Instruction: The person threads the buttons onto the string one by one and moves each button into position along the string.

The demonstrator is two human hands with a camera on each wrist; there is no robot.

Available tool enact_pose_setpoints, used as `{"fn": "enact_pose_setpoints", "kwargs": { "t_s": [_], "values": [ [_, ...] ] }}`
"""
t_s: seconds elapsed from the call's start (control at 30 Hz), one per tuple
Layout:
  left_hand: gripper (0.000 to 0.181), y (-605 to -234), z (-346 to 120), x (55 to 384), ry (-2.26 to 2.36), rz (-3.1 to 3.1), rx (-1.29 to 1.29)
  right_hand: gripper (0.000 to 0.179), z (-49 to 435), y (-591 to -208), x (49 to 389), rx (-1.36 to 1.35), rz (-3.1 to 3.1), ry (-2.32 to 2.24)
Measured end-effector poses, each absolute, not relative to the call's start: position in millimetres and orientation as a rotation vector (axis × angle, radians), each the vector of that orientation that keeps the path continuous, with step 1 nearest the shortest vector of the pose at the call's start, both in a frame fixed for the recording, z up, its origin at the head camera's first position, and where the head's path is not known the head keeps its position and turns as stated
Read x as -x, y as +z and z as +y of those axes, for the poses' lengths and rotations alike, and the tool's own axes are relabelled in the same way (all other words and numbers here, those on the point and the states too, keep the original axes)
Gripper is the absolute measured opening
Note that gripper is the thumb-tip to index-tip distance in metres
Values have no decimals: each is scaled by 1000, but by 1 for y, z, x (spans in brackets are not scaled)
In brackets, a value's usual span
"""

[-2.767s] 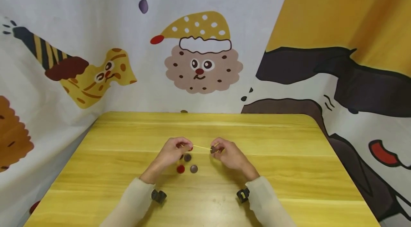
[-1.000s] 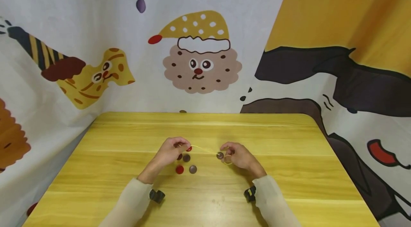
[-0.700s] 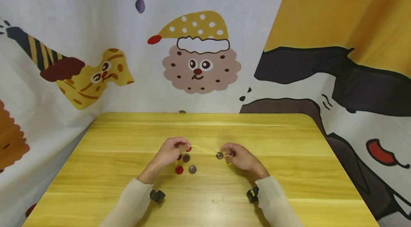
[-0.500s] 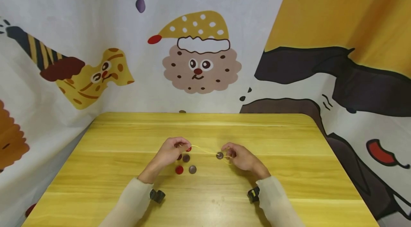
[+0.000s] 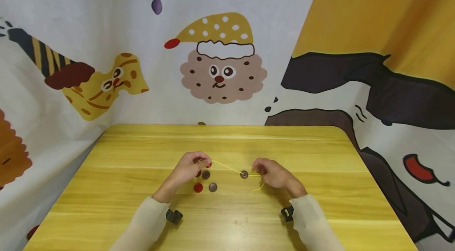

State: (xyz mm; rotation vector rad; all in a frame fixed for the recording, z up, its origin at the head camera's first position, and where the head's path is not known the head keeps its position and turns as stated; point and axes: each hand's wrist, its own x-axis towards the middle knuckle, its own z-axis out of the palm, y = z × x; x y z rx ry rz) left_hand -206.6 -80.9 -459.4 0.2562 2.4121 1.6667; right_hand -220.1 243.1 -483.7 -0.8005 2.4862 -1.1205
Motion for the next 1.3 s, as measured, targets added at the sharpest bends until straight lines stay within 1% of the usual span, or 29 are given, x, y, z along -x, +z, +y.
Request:
{"fn": "enact_pose_setpoints", "kwargs": {
  "t_s": [0.27,0.53,0.7,0.9,1.3],
  "values": [
    [20,-459,-80,206,1650,2424,-265,26,237,-484,222,787,2558,-1131],
    [21,-460,-78,206,1635,2437,-255,20,211,-476,221,793,2565,-1211],
    [20,-462,-77,206,1623,2446,-255,19,190,-471,219,734,2533,-1290],
    [21,-462,-77,206,1616,2448,-272,17,169,-471,216,764,2530,-1361],
    [19,-466,-75,205,1569,2473,-281,19,146,-472,214,714,2505,-1397]
  ]
}}
